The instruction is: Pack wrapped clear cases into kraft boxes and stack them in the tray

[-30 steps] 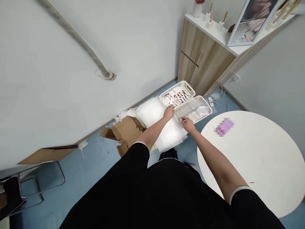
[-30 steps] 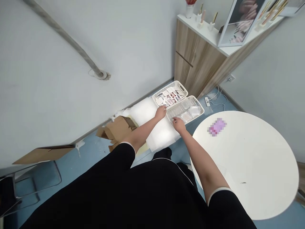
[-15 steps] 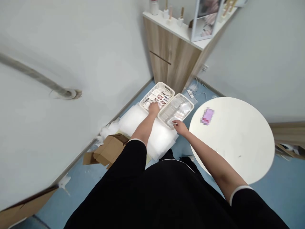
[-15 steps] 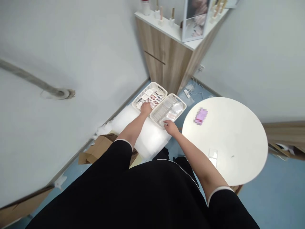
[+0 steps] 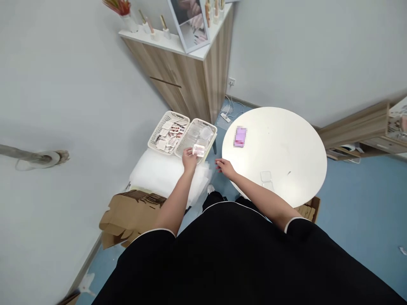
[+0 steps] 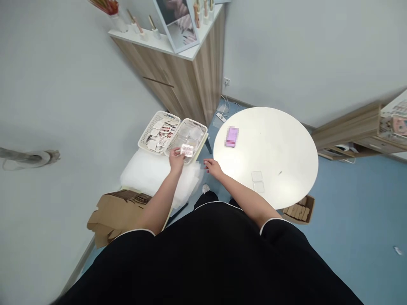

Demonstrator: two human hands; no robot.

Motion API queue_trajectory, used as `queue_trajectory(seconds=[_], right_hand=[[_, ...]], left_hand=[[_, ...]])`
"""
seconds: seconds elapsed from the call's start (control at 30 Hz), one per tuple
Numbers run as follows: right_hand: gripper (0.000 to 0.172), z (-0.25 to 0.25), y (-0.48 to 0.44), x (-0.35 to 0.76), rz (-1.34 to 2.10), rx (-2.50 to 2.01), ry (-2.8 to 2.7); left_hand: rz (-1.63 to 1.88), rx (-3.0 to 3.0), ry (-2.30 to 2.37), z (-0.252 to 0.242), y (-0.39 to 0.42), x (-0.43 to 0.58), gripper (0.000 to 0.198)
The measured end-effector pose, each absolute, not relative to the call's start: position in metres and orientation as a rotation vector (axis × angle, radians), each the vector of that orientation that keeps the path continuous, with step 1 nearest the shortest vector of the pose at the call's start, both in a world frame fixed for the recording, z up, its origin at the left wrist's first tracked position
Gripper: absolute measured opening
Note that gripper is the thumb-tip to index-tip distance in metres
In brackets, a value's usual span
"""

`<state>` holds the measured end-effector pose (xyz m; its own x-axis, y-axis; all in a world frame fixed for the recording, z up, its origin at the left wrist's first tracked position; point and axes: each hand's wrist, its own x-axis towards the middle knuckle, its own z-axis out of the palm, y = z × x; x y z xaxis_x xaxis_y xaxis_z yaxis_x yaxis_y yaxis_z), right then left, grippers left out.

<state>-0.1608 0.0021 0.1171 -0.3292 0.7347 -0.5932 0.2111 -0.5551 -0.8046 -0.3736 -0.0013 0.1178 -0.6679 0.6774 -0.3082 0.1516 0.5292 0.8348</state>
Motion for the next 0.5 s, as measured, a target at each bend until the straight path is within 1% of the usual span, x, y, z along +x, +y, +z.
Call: queue_trajectory(seconds=[0.07,0.13,0.23,0.37,0.5], right_hand=[[0.021,0.114,-0.006,-0.12,1.939,-1.588,-0.991],[0.018,0.107,-0.016,-0.072,1.861,-1.703,-0.888],[0.013,0.091,-0.038,0.008,1.714,-1.879,-0.853],[0.013,0.065,-0.073,0.112,1.625,-2.056,-0.9],[0.017,0.041,-0.092,0.181,1.515,-2.227,-1.101]], left_hand=[[1.091,0.573,1.907,0.111,-0.021,-0.293,0.045],[1.007,0.514,1.763,0.102,-0.039,-0.218,0.043],[0.812,0.47,1.686,0.084,-0.063,-0.126,0.036],[0.485,0.587,1.695,0.059,-0.085,-0.042,0.025],[0.272,0.711,1.679,0.041,-0.094,0.016,0.027]])
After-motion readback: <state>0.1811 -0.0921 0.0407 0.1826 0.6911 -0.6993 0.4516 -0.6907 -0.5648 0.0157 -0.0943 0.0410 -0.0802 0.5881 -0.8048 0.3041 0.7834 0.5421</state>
